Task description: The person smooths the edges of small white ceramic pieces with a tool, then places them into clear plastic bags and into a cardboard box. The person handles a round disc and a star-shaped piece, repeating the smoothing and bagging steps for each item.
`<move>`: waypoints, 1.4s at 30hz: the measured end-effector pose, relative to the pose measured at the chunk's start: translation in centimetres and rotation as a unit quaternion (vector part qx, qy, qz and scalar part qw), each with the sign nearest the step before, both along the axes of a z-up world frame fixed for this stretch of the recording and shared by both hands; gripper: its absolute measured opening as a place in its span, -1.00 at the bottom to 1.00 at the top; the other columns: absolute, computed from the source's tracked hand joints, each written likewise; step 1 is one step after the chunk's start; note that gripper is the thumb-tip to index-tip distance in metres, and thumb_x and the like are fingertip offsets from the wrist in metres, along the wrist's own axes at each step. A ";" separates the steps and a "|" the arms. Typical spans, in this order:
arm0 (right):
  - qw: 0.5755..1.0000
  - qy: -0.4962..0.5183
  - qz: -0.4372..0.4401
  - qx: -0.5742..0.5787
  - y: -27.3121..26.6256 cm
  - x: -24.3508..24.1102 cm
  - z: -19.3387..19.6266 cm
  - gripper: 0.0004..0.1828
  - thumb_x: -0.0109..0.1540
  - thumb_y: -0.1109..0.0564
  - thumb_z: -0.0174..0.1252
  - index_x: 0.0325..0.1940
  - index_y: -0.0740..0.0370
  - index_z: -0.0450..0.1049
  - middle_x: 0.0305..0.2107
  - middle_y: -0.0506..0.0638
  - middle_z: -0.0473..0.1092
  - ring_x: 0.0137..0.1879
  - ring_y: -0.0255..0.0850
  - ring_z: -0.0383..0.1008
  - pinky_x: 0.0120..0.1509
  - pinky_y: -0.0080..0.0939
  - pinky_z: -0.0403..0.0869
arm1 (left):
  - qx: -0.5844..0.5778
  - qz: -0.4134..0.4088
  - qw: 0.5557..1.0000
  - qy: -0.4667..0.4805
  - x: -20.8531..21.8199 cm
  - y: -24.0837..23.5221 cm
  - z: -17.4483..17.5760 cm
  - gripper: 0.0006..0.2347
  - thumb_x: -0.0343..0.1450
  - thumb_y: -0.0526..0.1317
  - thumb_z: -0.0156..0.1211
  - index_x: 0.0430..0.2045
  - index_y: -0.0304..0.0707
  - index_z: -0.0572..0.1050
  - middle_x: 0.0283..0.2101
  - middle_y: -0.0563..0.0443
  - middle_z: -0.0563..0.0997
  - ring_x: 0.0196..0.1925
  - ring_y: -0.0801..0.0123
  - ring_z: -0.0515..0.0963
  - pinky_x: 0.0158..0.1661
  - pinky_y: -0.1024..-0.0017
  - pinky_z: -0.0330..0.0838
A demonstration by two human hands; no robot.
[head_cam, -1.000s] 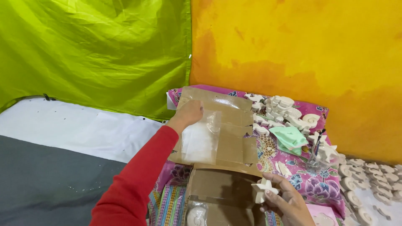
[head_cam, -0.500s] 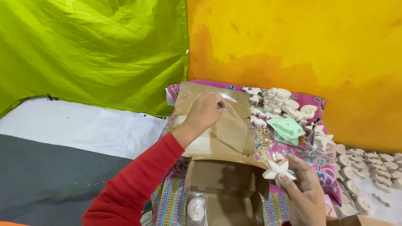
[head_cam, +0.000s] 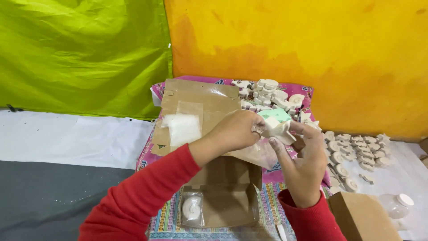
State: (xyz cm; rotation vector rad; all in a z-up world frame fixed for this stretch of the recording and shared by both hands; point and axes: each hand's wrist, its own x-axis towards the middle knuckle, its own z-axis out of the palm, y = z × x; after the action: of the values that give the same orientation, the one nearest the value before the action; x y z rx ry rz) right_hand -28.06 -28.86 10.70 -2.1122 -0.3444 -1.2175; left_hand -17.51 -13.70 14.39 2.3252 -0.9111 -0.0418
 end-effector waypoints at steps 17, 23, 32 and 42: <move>0.981 0.120 0.042 -0.146 -4.5 -1.0 2.5 -0.81 0.13 0.20 0.39 -0.17 0.17 0.64 -0.24 0.10 0.55 -0.05 0.09 0.61 0.01 0.03 0.55 | -0.020 -0.071 0.997 0.025 -3.3 -1.1 2.0 -0.68 0.29 -0.23 0.23 -0.07 -0.18 0.63 -0.03 -0.18 0.69 0.00 0.06 0.69 0.10 0.11 0.50; 0.950 0.262 0.016 -0.172 -4.0 -2.1 5.1 -0.72 0.15 0.15 0.36 -0.06 0.17 0.61 -0.30 0.12 0.57 -0.12 0.08 0.63 -0.01 0.11 0.55 | -0.006 -0.100 0.995 -0.004 -3.7 -2.0 1.9 -0.72 0.26 -0.26 0.25 -0.16 -0.14 0.67 -0.10 -0.12 0.71 0.04 -0.04 0.68 0.07 0.09 0.50; 0.921 0.266 -0.031 -0.281 -6.1 -2.5 6.0 -0.78 0.08 0.10 0.38 -0.18 -0.03 0.64 -0.24 -0.17 0.65 -0.17 -0.13 0.65 -0.07 -0.03 0.52 | 0.038 -0.073 0.996 0.030 -5.2 -3.8 4.4 -0.74 0.21 -0.27 0.16 -0.31 0.07 0.71 -0.06 0.16 0.73 -0.06 0.31 0.66 -0.23 0.32 0.46; 0.944 0.227 -0.060 -0.231 -6.8 -4.0 6.4 -0.68 0.06 0.04 0.48 -0.29 0.13 0.48 -0.34 -0.08 0.59 -0.22 -0.14 0.59 -0.16 -0.09 0.45 | 0.024 -0.080 0.994 0.064 -7.0 -4.2 6.8 -0.74 0.21 -0.34 0.17 -0.34 0.01 0.73 -0.48 0.14 0.67 -0.58 0.43 0.37 -0.50 0.39 0.23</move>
State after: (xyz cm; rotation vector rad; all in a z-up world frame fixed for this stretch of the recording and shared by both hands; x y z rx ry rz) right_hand -32.05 -35.63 17.10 -2.7744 -0.3134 -0.7156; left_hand -24.47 -17.94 21.18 2.2594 -1.0376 -0.2787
